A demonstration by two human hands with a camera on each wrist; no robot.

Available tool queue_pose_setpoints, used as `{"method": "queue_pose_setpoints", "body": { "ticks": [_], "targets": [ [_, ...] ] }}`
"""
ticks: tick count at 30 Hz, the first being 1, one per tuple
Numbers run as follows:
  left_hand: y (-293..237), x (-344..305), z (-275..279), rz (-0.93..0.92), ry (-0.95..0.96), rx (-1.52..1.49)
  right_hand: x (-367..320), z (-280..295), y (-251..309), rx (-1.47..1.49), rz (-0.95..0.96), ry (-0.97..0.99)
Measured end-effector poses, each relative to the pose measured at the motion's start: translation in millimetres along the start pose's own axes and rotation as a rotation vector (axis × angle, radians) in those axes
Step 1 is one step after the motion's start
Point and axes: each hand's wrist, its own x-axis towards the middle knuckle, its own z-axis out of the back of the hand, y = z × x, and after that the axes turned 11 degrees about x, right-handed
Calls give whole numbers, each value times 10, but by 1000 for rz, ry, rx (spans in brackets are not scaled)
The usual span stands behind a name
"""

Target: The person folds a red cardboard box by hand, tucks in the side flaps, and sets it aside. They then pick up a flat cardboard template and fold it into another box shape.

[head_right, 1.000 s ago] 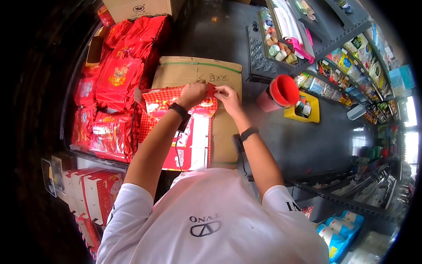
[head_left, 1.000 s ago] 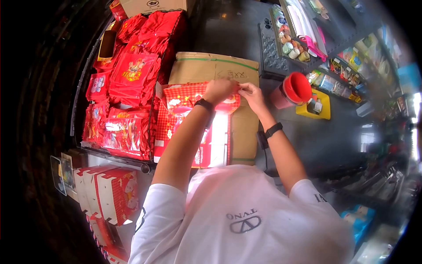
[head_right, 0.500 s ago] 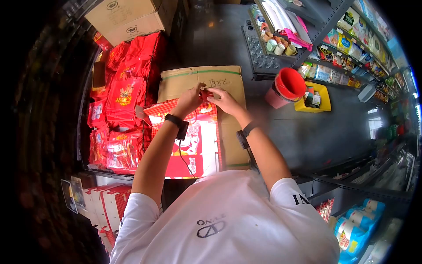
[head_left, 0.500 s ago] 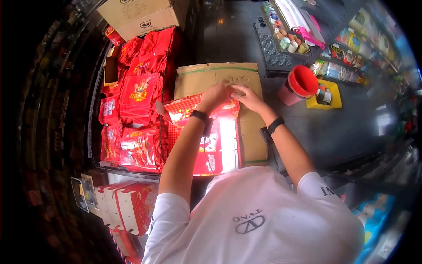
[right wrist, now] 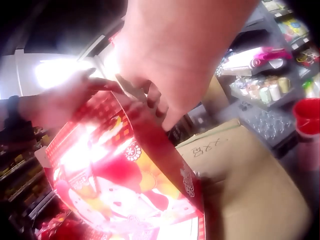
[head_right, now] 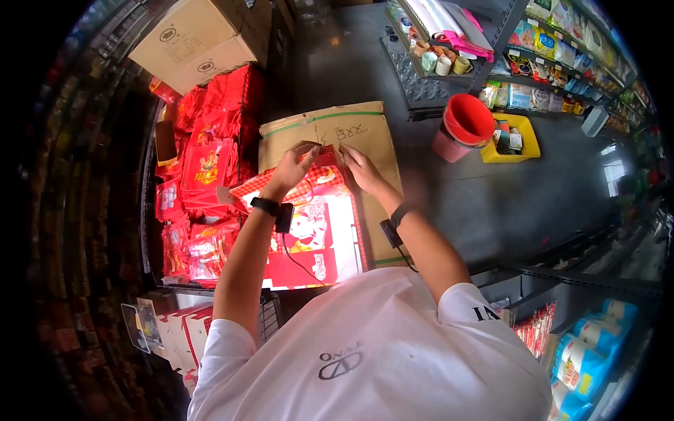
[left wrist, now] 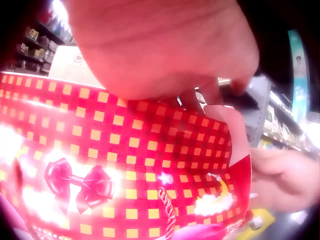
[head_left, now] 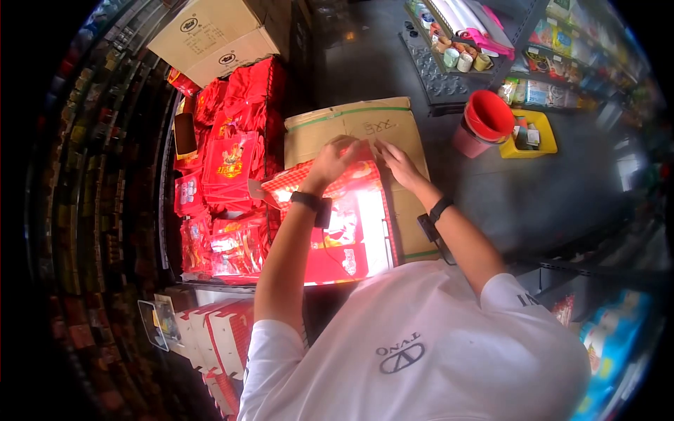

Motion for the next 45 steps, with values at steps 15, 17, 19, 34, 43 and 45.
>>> {"method": "queue_pose_setpoints", "body": {
  "ticks": [15, 17, 19, 34, 43, 45],
  "targets": [
    [137, -1356, 98, 179, -645, 453, -61, -372, 700, -590, 571, -268],
    [288, -1631, -215, 230, -686, 363, -107, -900, 1128, -749, 704, -67],
    [366, -1833, -482, 321, -702, 223, 18, -1273, 1009, -825, 715, 182],
    [1205, -1979, -391, 597, -1023, -69, 757, -2518, 20, -1197, 438, 473],
    [1466, -1728, -141, 583, -902, -479, 808, -2514, -161, -1262, 484, 492],
    [1502, -1688, -132, 596, -893, -394, 809, -2475, -201, -1266, 574, 512]
  ]
}}
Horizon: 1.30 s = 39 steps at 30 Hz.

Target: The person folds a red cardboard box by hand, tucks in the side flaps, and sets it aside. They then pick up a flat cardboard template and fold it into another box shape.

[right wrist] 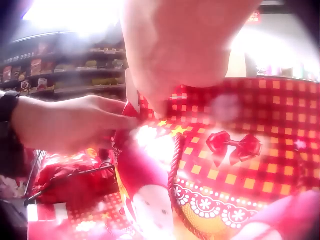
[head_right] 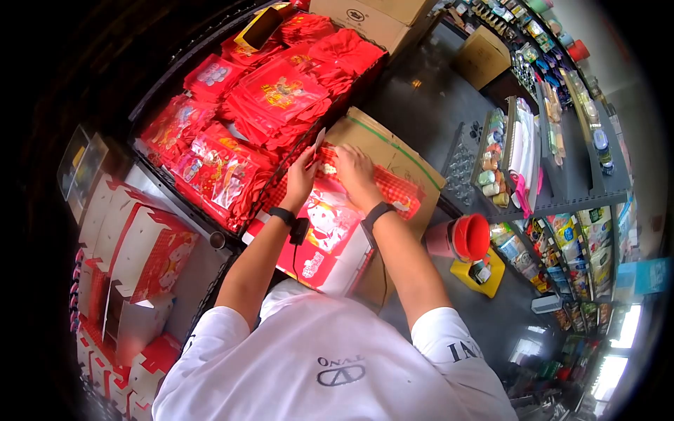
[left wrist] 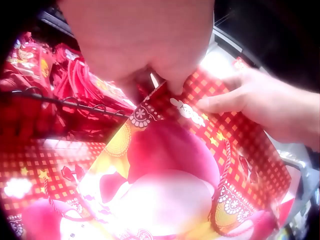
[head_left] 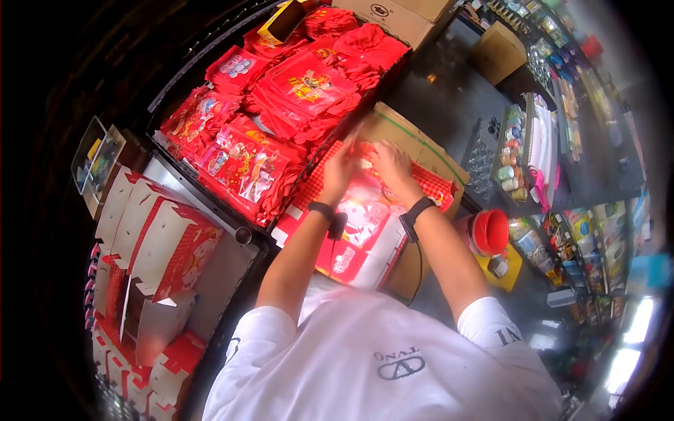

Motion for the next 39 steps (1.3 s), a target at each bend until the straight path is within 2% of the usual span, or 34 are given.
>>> {"method": "queue_pose_setpoints", "body": {
  "ticks": [3, 4, 7, 8, 11, 12, 16, 19, 23, 29, 32, 35, 38, 39],
  "targets": [
    [-74, 13, 1, -167, -80, 37, -5, -96, -26, -111, 34, -30],
    [-97, 4, -11, -157, -93, -28, -4, -121, -23, -159, 32, -36],
    [-95, 38, 74, 97, 110, -100, 20, 40, 91, -130, -23, 57],
    [-119, 35, 89, 60, 100, -84, 11, 11, 76, -137, -31, 47],
    [279, 122, -34, 17, 123, -223, 24, -80, 72, -154, -29, 16],
    [75, 107, 54, -26, 149, -235, 23, -82, 88, -164, -12, 12],
    [-17, 155, 116, -135, 146, -139, 6, -22, 120, -193, 23, -1],
    [-317, 101, 185, -119, 145, -121, 15, -59, 61, -186, 1, 6],
    [-206, 137, 168, -190, 164, -17, 35, -94, 55, -169, -2, 1],
    [-280, 139, 143, -316, 159, -71, 26, -133, 70, -189, -35, 12],
    [-148, 133, 109, -265, 150, -145, 30, -96, 80, -174, -47, 17],
    [-141, 152, 121, -117, 179, -204, 38, -82, 74, -158, -57, 20],
    [-224, 144, 177, -220, 153, 148, 56, -112, 66, -162, -63, 19],
    [-252, 145, 185, -257, 151, 143, 46, -115, 76, -167, -60, 16]
  ]
}}
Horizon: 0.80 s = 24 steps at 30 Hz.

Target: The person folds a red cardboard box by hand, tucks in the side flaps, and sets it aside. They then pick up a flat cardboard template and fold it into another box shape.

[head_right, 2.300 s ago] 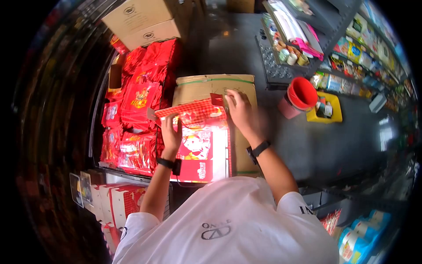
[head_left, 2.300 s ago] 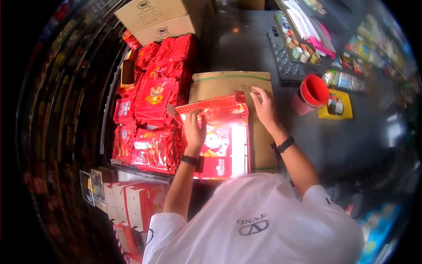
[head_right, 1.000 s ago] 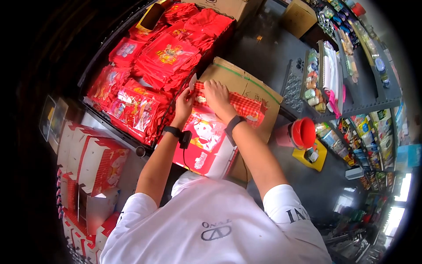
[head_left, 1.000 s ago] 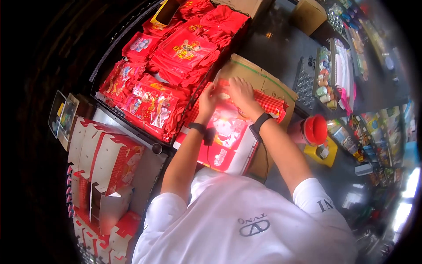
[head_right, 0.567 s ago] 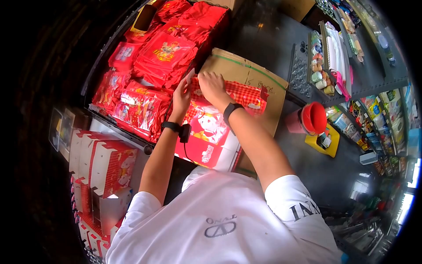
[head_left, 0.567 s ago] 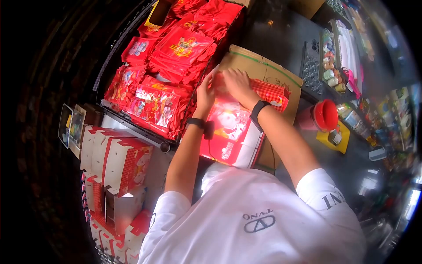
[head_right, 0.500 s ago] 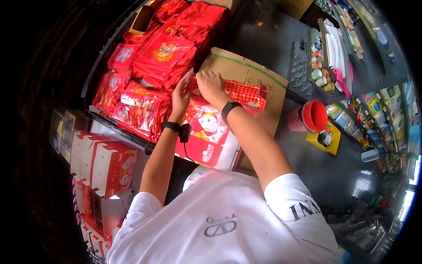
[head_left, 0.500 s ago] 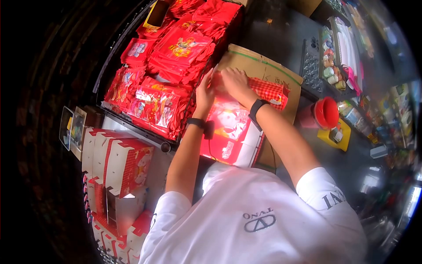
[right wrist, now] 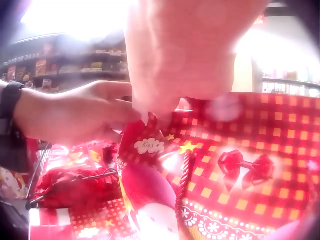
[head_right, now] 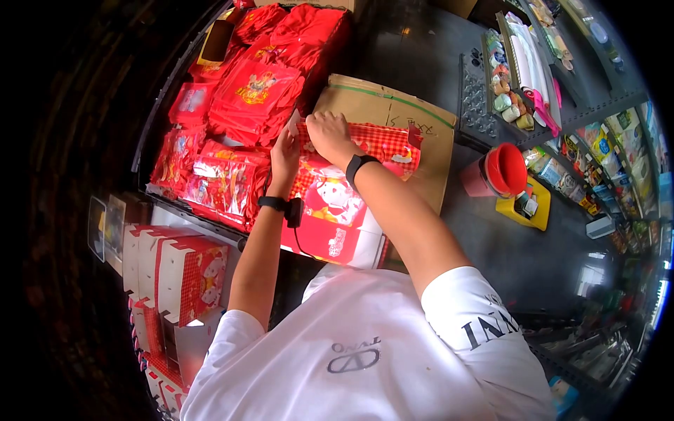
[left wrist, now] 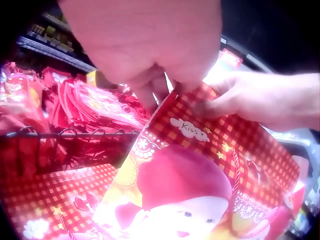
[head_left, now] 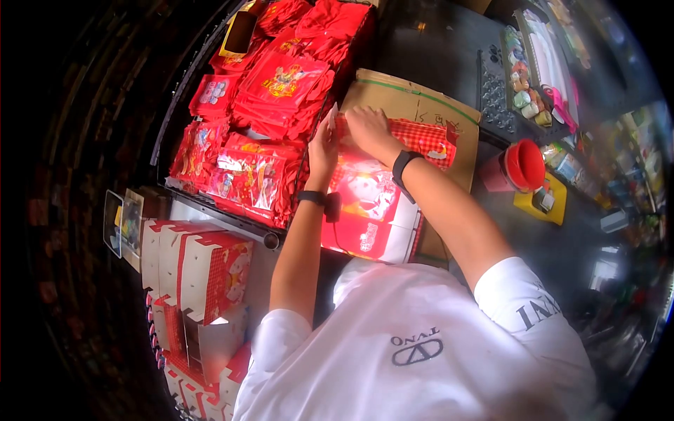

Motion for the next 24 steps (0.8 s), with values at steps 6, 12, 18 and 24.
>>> {"method": "queue_pose_setpoints", "body": {
  "ticks": [6, 12, 18, 24],
  "targets": [
    [-190, -6, 90, -22, 14, -10, -6, -27, 10, -21, -13, 18],
    [-108, 37, 92, 90, 76, 206, -14, 15, 36, -40, -9, 37],
    [-221, 26, 105, 91, 110, 305, -65, -22, -53, -19, 44, -11],
    [-236, 20, 136, -93, 114, 419, -75, -93, -115, 73, 33, -34]
  ]
}}
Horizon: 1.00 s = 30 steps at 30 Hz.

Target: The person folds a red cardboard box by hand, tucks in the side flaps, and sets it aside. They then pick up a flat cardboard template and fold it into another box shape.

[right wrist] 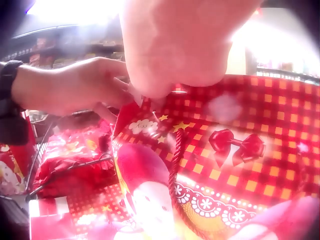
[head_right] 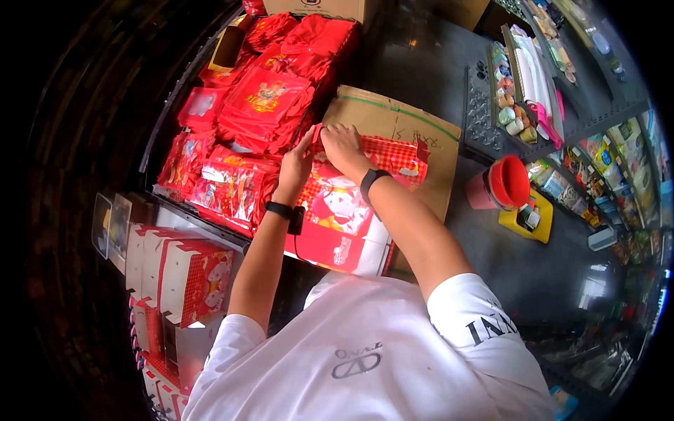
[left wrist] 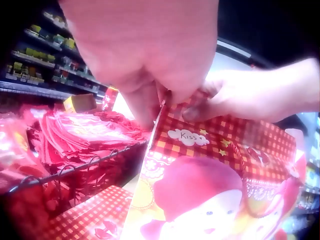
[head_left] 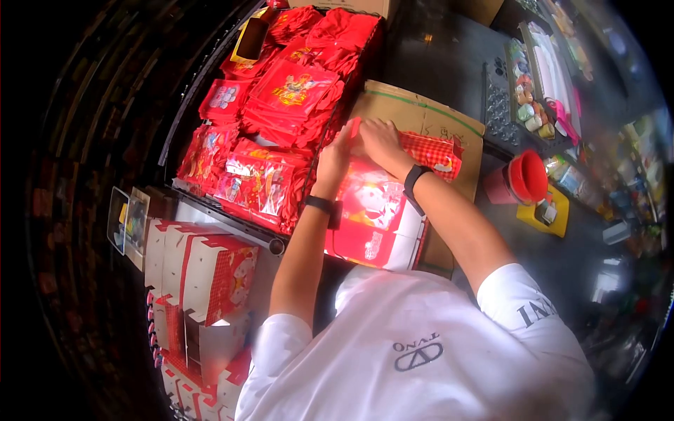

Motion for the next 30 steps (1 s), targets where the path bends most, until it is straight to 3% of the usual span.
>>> {"method": "queue_pose_setpoints", "body": {
  "ticks": [4, 9, 16, 30],
  "targets": [
    [-85, -107, 8, -127, -139, -55, -8, 15, -47, 21, 23, -4],
    [-128, -264, -259, -4, -310, -54, -19, 69, -54, 46, 13, 21],
    [-217, -342, -273, 166, -260, -173, -75, 55, -52, 26, 48, 7],
    [-48, -249, -255, 113, -249, -121, 19, 105, -88, 122, -11, 15]
  ]
}}
